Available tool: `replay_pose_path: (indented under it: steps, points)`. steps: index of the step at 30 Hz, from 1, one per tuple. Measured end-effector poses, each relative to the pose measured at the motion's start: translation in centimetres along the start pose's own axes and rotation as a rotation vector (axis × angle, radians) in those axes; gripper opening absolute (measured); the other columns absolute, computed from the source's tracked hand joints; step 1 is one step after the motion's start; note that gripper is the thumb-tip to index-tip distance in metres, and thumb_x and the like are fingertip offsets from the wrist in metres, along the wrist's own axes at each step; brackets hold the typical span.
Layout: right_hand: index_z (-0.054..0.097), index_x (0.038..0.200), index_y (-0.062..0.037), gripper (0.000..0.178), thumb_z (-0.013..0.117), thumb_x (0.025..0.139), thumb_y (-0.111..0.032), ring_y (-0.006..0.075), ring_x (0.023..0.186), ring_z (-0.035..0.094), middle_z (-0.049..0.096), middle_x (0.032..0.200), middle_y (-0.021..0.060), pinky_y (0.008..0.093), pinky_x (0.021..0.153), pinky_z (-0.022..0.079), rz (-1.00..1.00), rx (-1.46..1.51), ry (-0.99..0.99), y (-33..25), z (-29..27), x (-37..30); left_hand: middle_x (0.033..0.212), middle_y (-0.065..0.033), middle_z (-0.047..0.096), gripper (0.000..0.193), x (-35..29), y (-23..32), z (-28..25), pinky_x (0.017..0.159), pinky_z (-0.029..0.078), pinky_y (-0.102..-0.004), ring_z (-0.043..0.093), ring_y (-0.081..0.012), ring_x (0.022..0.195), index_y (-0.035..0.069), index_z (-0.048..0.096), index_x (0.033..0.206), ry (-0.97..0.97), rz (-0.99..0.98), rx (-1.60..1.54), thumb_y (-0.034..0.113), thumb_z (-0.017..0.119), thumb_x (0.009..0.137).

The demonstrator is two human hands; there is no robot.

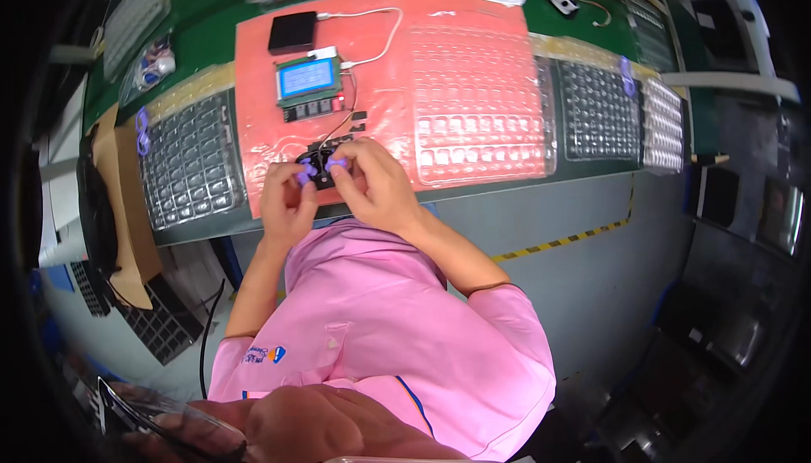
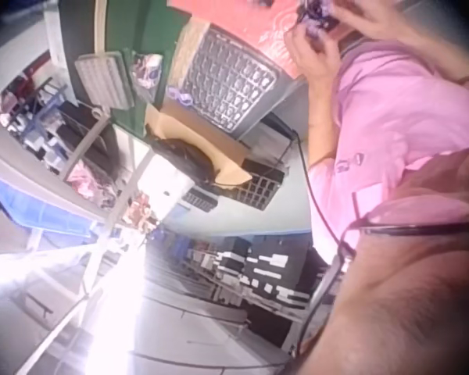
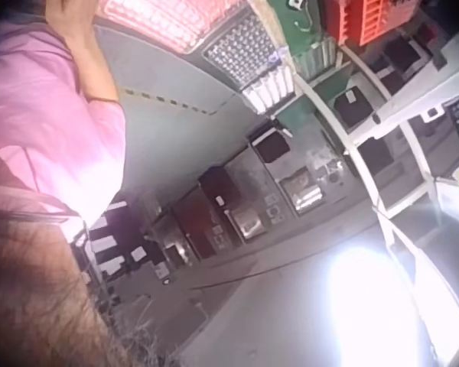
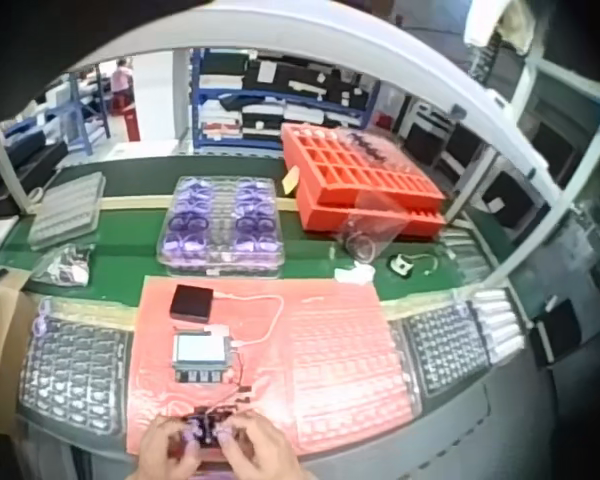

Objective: Testing small electronic components using a jig and placing them into organized blister trays on a production line.

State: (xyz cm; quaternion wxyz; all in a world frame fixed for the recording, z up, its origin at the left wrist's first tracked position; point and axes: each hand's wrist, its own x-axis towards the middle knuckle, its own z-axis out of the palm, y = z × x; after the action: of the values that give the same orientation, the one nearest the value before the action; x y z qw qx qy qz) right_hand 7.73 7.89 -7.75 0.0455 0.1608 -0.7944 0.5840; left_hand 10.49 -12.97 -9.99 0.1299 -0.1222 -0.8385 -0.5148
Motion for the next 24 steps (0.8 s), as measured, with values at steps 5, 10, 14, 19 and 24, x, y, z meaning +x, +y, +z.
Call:
replay_pose_path:
  steps: [5, 10, 14, 19, 24]
  points:
    - [0.066, 0.126, -0.0007, 0.028, 0.075, 0.100, -0.005, 0.0142, 0.081, 0.066, 0.072, 0.102, 0.0099, 0.0287, 0.068, 0.053, -0.081, -0.203, 0.102, -1.1, -7.2, 3.3, 0.100, -0.0132, 0.064, 0.031, 3.2, 2.3, -1.0, 0.073, 0.049, -0.0366, 0.062, -0.0238, 0.082, -0.002, 0.068, 0.120, 0.039, -0.016, 0.008, -0.007, 0.070, 0.089]
    - [0.069, 0.123, -0.0038, 0.027, 0.078, 0.099, -0.010, 0.0215, 0.089, 0.072, 0.075, 0.108, 0.0096, 0.0341, 0.076, 0.058, -0.111, -0.502, 0.185, 4.2, -16.1, 9.6, 0.102, -0.0137, 0.065, 0.033, 8.9, 4.9, 0.0, 0.078, 0.051, -0.0396, 0.064, -0.0278, 0.090, -0.001, 0.070, 0.125, 0.014, 0.154, 0.078, -0.007, 0.069, 0.092]
    - [0.072, 0.118, -0.0057, 0.026, 0.080, 0.095, -0.012, 0.0289, 0.098, 0.071, 0.073, 0.109, 0.0096, 0.0383, 0.084, 0.058, -0.265, -0.751, 0.004, 7.4, -18.2, 11.8, 0.106, -0.0149, 0.066, 0.034, 13.0, 5.3, 2.8, 0.086, 0.053, -0.0428, 0.065, -0.0331, 0.098, 0.001, 0.069, 0.129, -0.075, 0.268, 0.187, -0.002, 0.069, 0.095]
    - [0.074, 0.117, -0.0058, 0.028, 0.079, 0.090, -0.010, 0.0326, 0.112, 0.067, 0.069, 0.114, 0.0111, 0.0404, 0.096, 0.055, -0.266, -0.574, -0.041, 9.5, -18.1, 11.5, 0.112, -0.0164, 0.067, 0.033, 17.0, 4.7, 6.4, 0.096, 0.052, -0.0479, 0.064, -0.0367, 0.109, 0.004, 0.068, 0.130, -0.160, 0.257, 0.270, 0.006, 0.069, 0.097]
    - [0.074, 0.118, -0.0045, 0.030, 0.075, 0.088, -0.006, 0.0330, 0.115, 0.065, 0.066, 0.118, 0.0129, 0.0402, 0.099, 0.054, -0.188, -0.518, -0.030, 9.5, -17.7, 11.3, 0.116, -0.0164, 0.067, 0.031, 20.1, 2.4, 10.3, 0.101, 0.051, -0.0495, 0.063, -0.0371, 0.116, 0.006, 0.067, 0.129, -0.236, 0.364, 0.331, 0.009, 0.069, 0.098]
